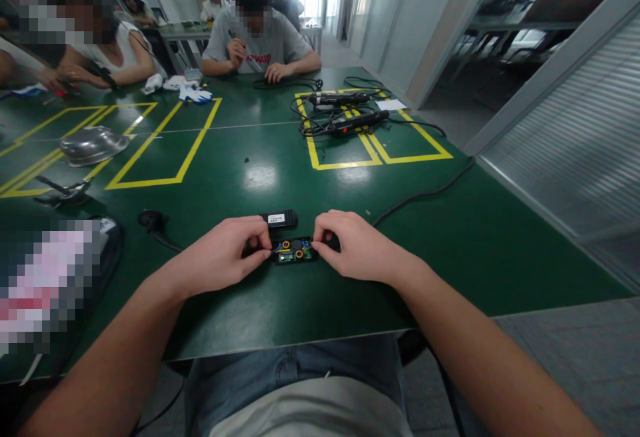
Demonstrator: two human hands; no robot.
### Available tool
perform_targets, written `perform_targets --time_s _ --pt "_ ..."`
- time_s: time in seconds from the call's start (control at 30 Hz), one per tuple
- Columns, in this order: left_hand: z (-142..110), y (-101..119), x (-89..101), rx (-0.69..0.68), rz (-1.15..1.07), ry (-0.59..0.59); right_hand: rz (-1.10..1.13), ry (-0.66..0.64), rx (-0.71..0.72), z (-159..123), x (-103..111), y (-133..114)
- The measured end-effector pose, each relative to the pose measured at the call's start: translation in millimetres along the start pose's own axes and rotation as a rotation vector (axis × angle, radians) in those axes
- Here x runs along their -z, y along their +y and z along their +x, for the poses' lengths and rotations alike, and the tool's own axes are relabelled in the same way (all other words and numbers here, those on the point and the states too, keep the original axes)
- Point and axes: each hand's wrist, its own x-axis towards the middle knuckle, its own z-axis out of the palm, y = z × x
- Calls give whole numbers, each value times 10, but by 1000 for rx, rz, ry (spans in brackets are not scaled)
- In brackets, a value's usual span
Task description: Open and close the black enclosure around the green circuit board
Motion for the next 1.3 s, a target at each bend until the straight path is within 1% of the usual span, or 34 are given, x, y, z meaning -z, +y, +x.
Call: perform_targets --time_s 0.07,0.17,0.27,0.33,0.5,0.6,0.67,0.73,0.8,0.9,0.97,1.07,1.3 --pt "-1 -6 -9 -44 28 26 16 -14 -3 4 0 -5" --pt "9 -3 -43 -90 38 152 8 -2 2 10 -4 -22" --pt "49 -14 -101 -44 5 292 9 17 -19 9 -12 -34" --pt "88 -35 -148 21 2 315 20 19 -35 6 -16 -34" --pt "159 -69 -226 182 86 222 41 23 -36 -3 -22 -21" --pt "157 -57 -202 209 82 231 57 28 -32 -11 -27 -12" --pt "138 -46 -160 164 -1 257 65 30 -34 -21 -27 -7" --pt "111 -32 -117 83 -111 248 80 28 -32 -34 -26 -7" --pt "84 -14 -94 -3 -182 191 103 20 -18 -46 -26 -10" --pt "59 18 -111 -82 -188 93 122 19 9 -47 -32 -17" --pt "58 35 -142 -101 -179 56 108 24 11 -35 -42 -17" --pt "66 43 -177 -107 -167 39 65 11 14 -10 -60 -9" --pt "66 50 -161 -101 -150 19 82 21 50 3 -71 5"
